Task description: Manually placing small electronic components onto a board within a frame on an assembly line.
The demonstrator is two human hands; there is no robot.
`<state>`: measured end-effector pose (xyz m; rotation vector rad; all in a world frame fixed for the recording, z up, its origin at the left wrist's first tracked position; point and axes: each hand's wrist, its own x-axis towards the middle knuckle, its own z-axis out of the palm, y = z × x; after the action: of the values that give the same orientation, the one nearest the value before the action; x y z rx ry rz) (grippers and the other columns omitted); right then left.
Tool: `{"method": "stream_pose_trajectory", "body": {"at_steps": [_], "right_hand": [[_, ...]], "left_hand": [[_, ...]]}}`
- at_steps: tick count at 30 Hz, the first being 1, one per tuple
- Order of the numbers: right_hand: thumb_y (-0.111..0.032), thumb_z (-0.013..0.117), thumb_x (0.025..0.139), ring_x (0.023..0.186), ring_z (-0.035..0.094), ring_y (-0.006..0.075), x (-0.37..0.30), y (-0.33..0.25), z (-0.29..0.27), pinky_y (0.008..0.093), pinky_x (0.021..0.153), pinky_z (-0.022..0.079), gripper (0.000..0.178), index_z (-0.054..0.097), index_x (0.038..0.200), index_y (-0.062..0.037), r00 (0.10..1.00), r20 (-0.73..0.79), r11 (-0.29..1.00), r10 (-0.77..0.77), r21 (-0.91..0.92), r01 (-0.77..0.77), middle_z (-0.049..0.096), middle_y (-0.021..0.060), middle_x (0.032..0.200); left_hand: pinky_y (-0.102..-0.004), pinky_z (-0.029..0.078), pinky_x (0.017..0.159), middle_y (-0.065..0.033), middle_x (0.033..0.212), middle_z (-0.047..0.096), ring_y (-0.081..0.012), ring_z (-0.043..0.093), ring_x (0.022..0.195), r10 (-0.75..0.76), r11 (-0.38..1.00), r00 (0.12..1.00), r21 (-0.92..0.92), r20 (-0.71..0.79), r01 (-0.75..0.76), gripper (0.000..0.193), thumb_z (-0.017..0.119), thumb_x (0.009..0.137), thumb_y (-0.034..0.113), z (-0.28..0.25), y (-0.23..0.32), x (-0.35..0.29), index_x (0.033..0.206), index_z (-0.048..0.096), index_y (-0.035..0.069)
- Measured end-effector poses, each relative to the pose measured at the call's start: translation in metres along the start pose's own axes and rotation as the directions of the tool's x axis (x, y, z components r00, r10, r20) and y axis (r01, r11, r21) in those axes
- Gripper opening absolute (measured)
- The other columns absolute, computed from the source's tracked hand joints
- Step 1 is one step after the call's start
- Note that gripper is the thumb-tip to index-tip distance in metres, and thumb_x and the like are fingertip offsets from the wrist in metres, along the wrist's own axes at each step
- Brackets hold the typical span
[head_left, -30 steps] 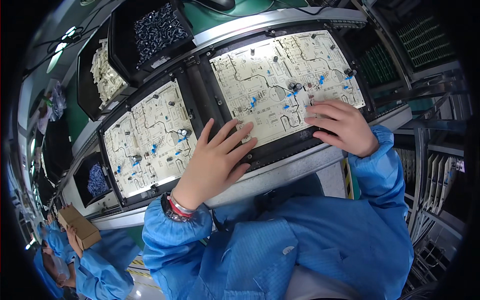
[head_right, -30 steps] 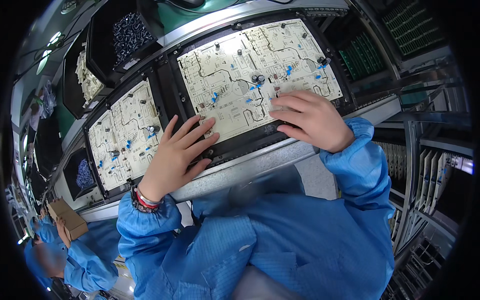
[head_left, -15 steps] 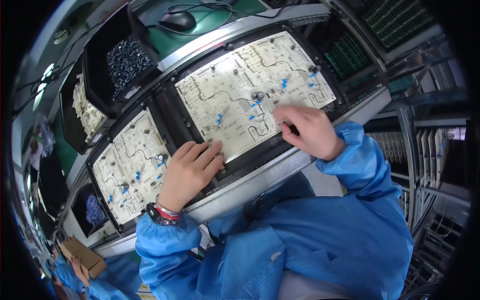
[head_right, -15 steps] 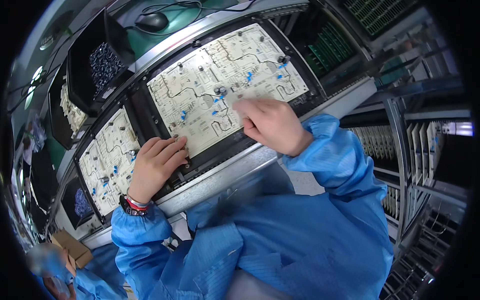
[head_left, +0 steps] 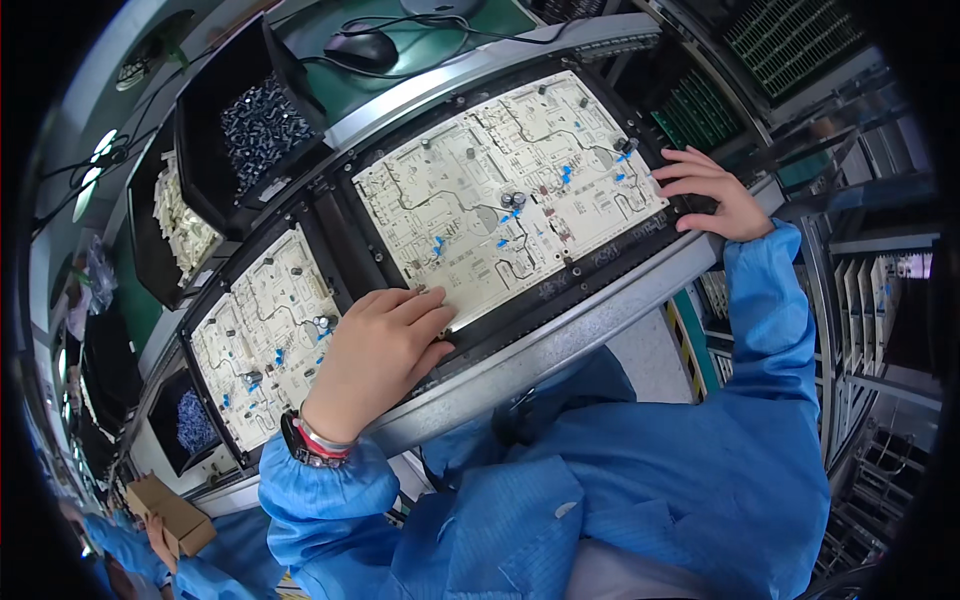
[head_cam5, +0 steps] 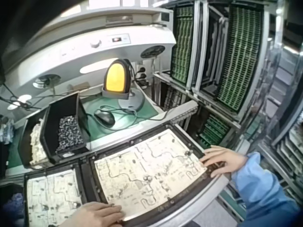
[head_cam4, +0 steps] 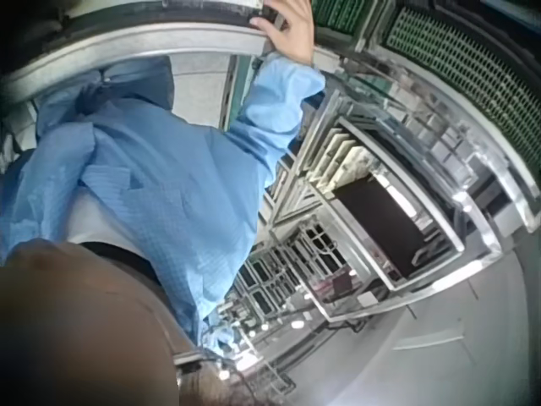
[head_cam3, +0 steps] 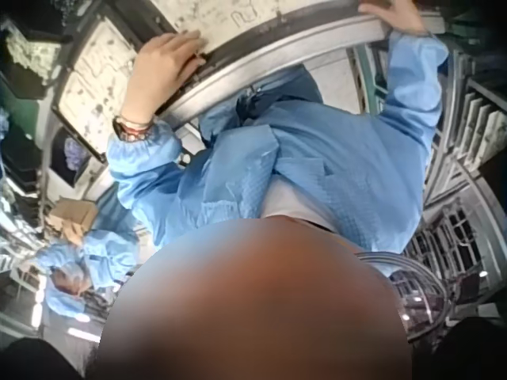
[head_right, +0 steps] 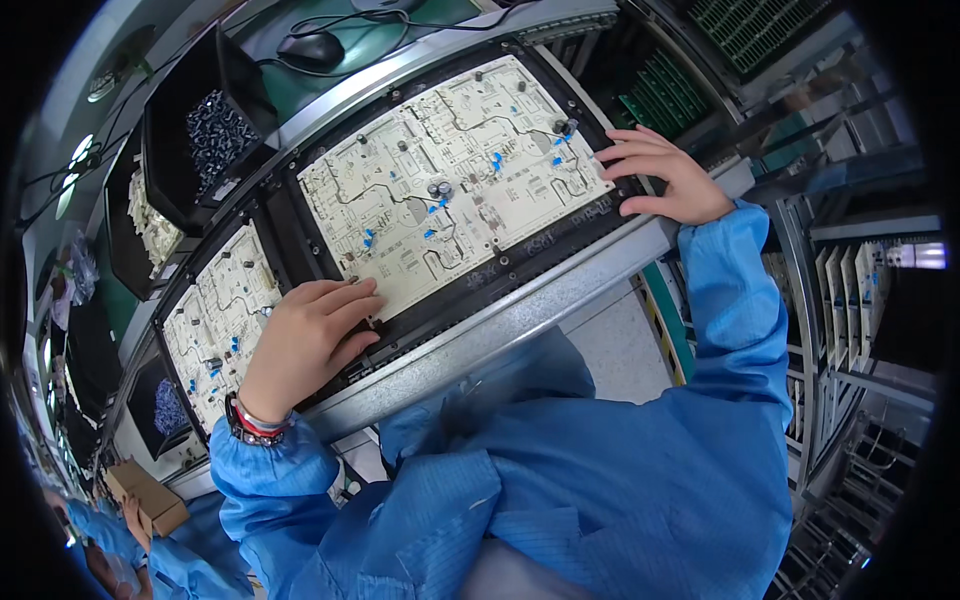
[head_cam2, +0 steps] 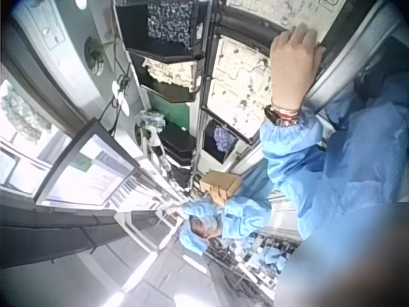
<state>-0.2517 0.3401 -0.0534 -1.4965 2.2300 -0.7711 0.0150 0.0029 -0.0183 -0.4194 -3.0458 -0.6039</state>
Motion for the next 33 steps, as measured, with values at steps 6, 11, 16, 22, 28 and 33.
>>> {"method": "stream_pose_trajectory", "body": {"at_steps": [6, 11, 16, 22, 28, 33], "right_hand": [[-0.025, 0.077, 0.065, 0.118, 0.043, 0.0299, 0.008, -0.005, -0.003, 0.0514, 0.109, 0.017, 0.036, 0.065, 0.095, -0.0089, 0.999, 0.013, 0.985, -0.03, -0.172, 0.032, 0.059, 0.0072, 0.107], [-0.028, 0.077, 0.063, 0.114, 0.046, 0.0307, 0.021, -0.008, 0.006, 0.0523, 0.108, 0.018, 0.037, 0.065, 0.092, -0.0083, 0.995, 0.0, 0.978, -0.104, -0.179, 0.102, 0.059, 0.0073, 0.104], [-0.003, 0.062, 0.07, 0.097, 0.058, 0.0325, 0.029, -0.043, 0.035, 0.0525, 0.104, 0.03, 0.012, 0.063, 0.082, -0.0018, 0.944, -0.246, 0.91, -0.222, -0.399, 0.11, 0.063, 0.0117, 0.085], [0.002, 0.056, 0.078, 0.096, 0.058, 0.0305, 0.036, -0.055, 0.043, 0.0484, 0.106, 0.029, 0.01, 0.061, 0.087, 0.0002, 0.967, -0.216, 0.918, -0.137, -0.393, 0.042, 0.063, 0.0125, 0.088], [-0.005, 0.051, 0.088, 0.099, 0.058, 0.0237, 0.076, -0.093, 0.026, 0.0399, 0.105, 0.03, 0.015, 0.06, 0.096, 0.0046, 0.927, -0.375, 0.954, -0.027, -0.286, -0.088, 0.064, 0.0118, 0.094], [-0.003, 0.056, 0.085, 0.103, 0.057, 0.0252, 0.148, -0.145, 0.042, 0.038, 0.099, 0.037, 0.012, 0.063, 0.093, 0.0037, 0.942, -0.293, 0.961, -0.163, -0.264, 0.084, 0.065, 0.012, 0.091]], "left_hand": [[-0.0371, 0.046, 0.081, -0.0114, 0.094, 0.062, -0.0277, 0.058, 0.091, 0.071, 0.997, 0.997, 0.023, -0.017, -0.071, 0.021, 0.061, 0.077, 0.012, -0.02, -0.022, 0.025, 0.097, 0.061, 0.004], [-0.0386, 0.047, 0.079, -0.0142, 0.104, 0.058, -0.0313, 0.057, 0.093, 0.0, 0.983, 0.936, 0.172, -0.351, 0.064, 0.022, 0.055, 0.077, 0.004, -0.005, -0.082, 0.034, 0.098, 0.058, 0.001], [-0.0398, 0.049, 0.066, -0.0148, 0.09, 0.052, -0.0313, 0.056, 0.081, -0.115, 0.947, 0.933, 0.246, -0.342, 0.207, 0.011, 0.052, 0.079, 0.007, 0.019, -0.128, 0.034, 0.087, 0.051, 0.001], [-0.0333, 0.049, 0.075, -0.0081, 0.085, 0.06, -0.0236, 0.061, 0.082, -0.155, 0.833, 0.913, 0.446, -0.377, 0.326, 0.007, 0.059, 0.072, 0.009, 0.014, -0.124, 0.014, 0.077, 0.061, 0.006], [-0.0346, 0.049, 0.074, -0.008, 0.079, 0.062, -0.0257, 0.06, 0.084, -0.184, 0.892, 0.88, 0.302, -0.439, 0.337, 0.009, 0.059, 0.07, 0.004, 0.009, -0.13, 0.011, 0.078, 0.061, 0.007], [-0.0373, 0.05, 0.072, -0.011, 0.086, 0.06, -0.0284, 0.058, 0.087, -0.156, 0.956, 0.844, 0.135, -0.513, 0.259, 0.014, 0.055, 0.072, 0.002, 0.013, -0.143, 0.004, 0.086, 0.057, 0.005]]}}
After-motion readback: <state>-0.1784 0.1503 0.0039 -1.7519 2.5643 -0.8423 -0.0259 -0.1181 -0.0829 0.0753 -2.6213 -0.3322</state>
